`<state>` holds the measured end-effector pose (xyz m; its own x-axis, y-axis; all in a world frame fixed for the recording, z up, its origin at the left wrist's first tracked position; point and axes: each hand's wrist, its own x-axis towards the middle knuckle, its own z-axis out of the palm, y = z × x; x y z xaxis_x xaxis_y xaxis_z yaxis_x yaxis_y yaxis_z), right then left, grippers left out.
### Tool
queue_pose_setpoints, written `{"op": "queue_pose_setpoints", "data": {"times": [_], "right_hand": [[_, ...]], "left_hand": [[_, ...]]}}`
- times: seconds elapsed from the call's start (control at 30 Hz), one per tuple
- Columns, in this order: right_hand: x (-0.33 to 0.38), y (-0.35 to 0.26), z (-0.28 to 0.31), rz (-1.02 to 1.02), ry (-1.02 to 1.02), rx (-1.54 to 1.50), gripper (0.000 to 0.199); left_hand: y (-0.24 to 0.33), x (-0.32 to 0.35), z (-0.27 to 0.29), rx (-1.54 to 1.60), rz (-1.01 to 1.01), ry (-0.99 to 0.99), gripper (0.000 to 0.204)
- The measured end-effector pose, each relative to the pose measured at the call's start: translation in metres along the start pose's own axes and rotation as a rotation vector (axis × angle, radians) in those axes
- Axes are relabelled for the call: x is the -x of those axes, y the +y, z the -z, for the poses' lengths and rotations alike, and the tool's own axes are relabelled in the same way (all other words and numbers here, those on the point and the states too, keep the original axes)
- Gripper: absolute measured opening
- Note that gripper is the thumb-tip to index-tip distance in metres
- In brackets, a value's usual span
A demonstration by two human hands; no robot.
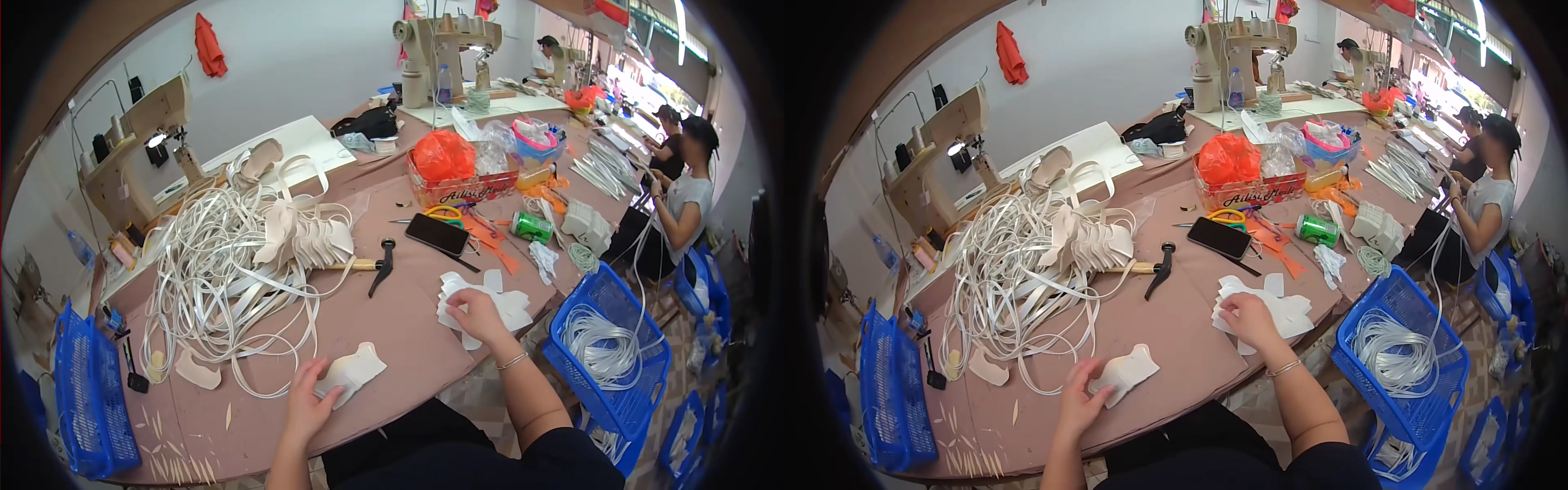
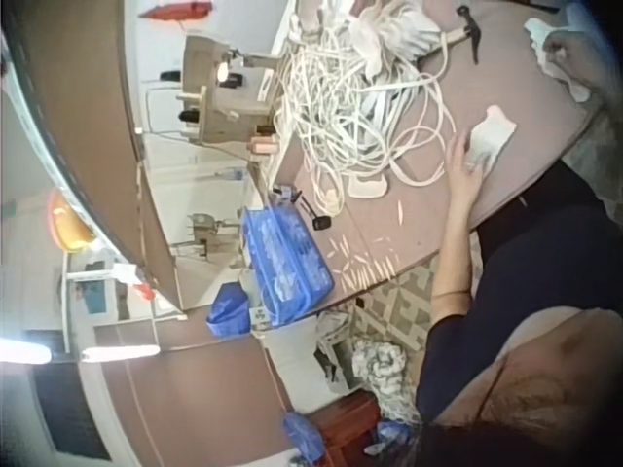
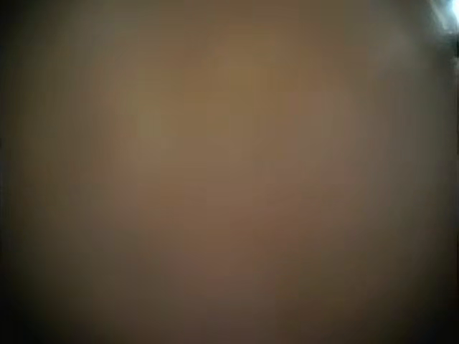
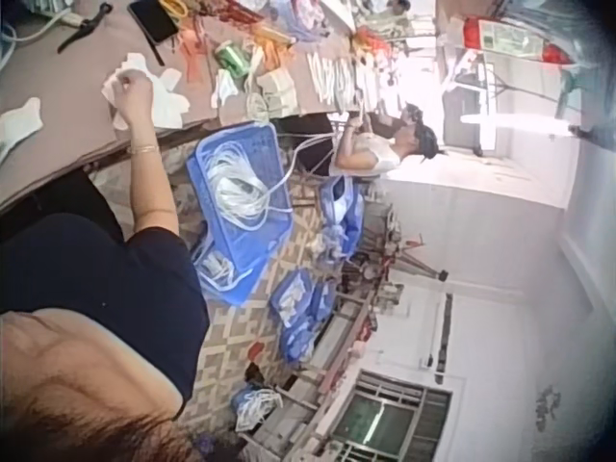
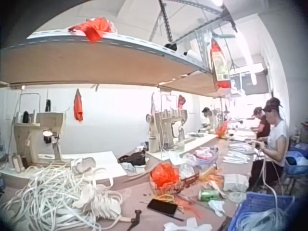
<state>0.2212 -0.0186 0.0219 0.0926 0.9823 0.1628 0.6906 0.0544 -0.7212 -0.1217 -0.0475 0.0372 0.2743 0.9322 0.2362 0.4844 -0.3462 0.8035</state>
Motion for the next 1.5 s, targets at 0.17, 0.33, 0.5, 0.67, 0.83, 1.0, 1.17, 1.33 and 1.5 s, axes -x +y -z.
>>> {"op": "queue_pose_setpoints", "data": {"times": [0.17,0.33,0.5,0.67,0.83,1.0,1.17,1.33,1.5], "right_hand": [[0.011,0.016,0.000,0.029,-0.044,0.117,0.038],[0.010,0.008,-0.012,0.078,0.035,0.186,0.029],[0.019,0.023,-0.019,0.059,0.233,-0.052,0.014],[0.038,0.014,-0.029,0.222,0.403,-0.035,0.006],[0.048,0.013,-0.035,0.004,0.446,-0.282,0.006],[0.044,0.061,-0.029,-0.329,0.653,-1.027,0.007],[0.044,0.094,0.031,-0.356,0.922,-1.447,0.012],[0.047,0.093,0.080,-0.251,1.009,-1.536,0.017],[0.043,0.052,0.063,-0.177,0.587,-1.623,0.019]], "left_hand": [[0.031,-0.006,-0.024,-0.312,-0.339,0.112,0.041],[0.054,-0.032,-0.064,-0.207,-0.455,-0.142,0.046],[0.054,-0.070,-0.110,-0.198,-0.499,-0.276,0.046],[0.051,-0.101,-0.160,-0.186,-0.613,-0.198,0.030],[0.042,-0.114,-0.174,-0.344,-0.591,-0.343,0.014],[0.024,-0.111,-0.175,-0.446,-0.636,-0.311,0.010],[0.033,-0.109,-0.172,-0.456,-0.628,-0.367,0.010],[0.033,-0.104,-0.175,-0.456,-0.511,-0.386,0.019],[0.060,-0.097,-0.156,0.015,-0.290,-0.282,0.030]]}}
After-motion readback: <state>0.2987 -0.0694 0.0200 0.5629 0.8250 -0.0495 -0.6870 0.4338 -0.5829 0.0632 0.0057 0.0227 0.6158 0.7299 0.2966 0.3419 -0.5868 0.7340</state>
